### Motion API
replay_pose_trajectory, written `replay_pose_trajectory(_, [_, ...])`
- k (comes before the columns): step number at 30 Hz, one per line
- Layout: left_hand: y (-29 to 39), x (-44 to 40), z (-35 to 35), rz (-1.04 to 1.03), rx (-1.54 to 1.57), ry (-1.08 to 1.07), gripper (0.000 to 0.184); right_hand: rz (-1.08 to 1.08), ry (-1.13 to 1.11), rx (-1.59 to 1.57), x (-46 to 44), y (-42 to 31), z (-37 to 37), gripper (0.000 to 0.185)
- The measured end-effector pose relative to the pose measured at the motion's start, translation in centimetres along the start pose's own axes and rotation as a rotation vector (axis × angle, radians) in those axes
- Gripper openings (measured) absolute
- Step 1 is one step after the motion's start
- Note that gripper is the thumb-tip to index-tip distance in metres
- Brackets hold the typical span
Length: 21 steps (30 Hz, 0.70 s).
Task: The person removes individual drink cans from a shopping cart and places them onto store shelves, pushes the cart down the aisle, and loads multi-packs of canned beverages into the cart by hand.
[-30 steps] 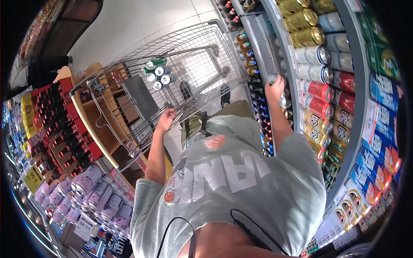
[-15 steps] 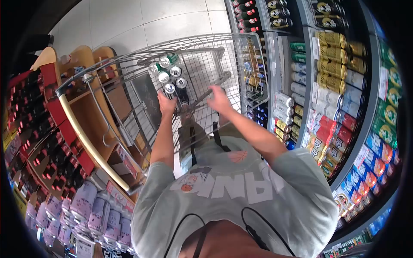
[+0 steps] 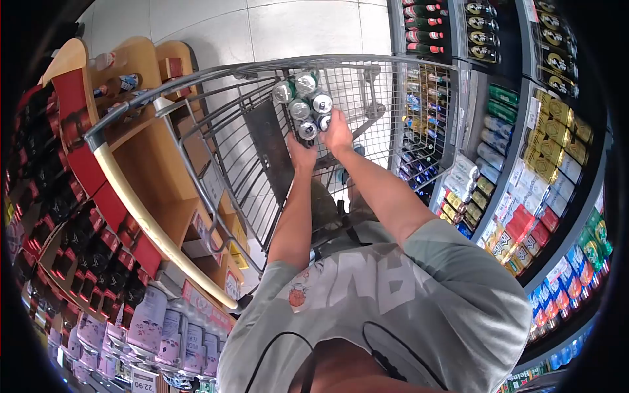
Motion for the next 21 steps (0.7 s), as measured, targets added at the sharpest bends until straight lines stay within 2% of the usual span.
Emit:
replay_pose_trajectory(3, [-0.3,-0.2,0.0,0.090,-0.009,-0.039,0.090,-0.026,0.019,-0.014,0.5,0.3,0.5,0.073])
replay_pose_trajectory(6, [-1.2,-0.6,-0.2,0.059,0.104,0.043,0.084,-0.113,-0.034,-0.015,0.6,1.5,1.2,0.072])
replay_pose_trajectory(7, [-1.7,-0.7,-0.2,0.127,0.136,0.013,0.080,-0.091,0.026,0.006,0.8,2.0,1.7,0.075])
replay_pose_trajectory(9, [-2.4,-1.0,0.2,0.256,0.201,-0.051,0.074,-0.188,0.012,-0.018,1.1,3.5,3.1,0.076])
replay_pose_trajectory(12, [-5.7,-2.0,-0.6,0.389,0.424,-0.147,0.027,-0.251,-0.011,-0.051,1.8,6.7,6.6,0.069])
replay_pose_trajectory(13, [-3.6,-0.4,0.4,0.332,0.343,-0.122,0.007,-0.234,-0.024,-0.096,2.3,7.8,8.1,0.068])
replay_pose_trajectory(15, [-3.9,0.4,1.2,0.357,0.390,-0.163,0.028,-0.143,-0.063,-0.283,3.8,10.7,10.9,0.065])
replay_pose_trajectory(16, [-2.8,1.7,1.7,0.370,0.411,-0.186,0.039,-0.103,-0.051,-0.256,5.7,10.5,14.0,0.067])
replay_pose_trajectory(17, [-1.9,3.3,2.0,0.453,0.335,-0.156,0.036,-0.075,-0.020,-0.288,6.3,12.3,14.9,0.068])
replay_pose_trajectory(18, [0.3,5.3,2.6,0.416,0.360,-0.199,0.037,-0.046,0.010,-0.321,6.8,14.6,15.6,0.069])
replay_pose_trajectory(19, [2.1,7.5,3.2,0.381,0.382,-0.240,0.038,-0.017,-0.002,-0.425,7.1,17.3,15.8,0.061])
replay_pose_trajectory(21, [5.6,12.4,3.6,0.286,0.453,-0.305,0.042,0.002,-0.112,-0.613,12.2,15.9,21.4,0.042])
Point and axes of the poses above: each hand's wrist, its own x-axis away from the middle knuckle, its own z-axis out of the back of the hand, y = z × x, the point moved 3 cm from there along -x, towards the middle knuckle, and after that the axes turned 2 degrees about -x, right-handed, at the moved point
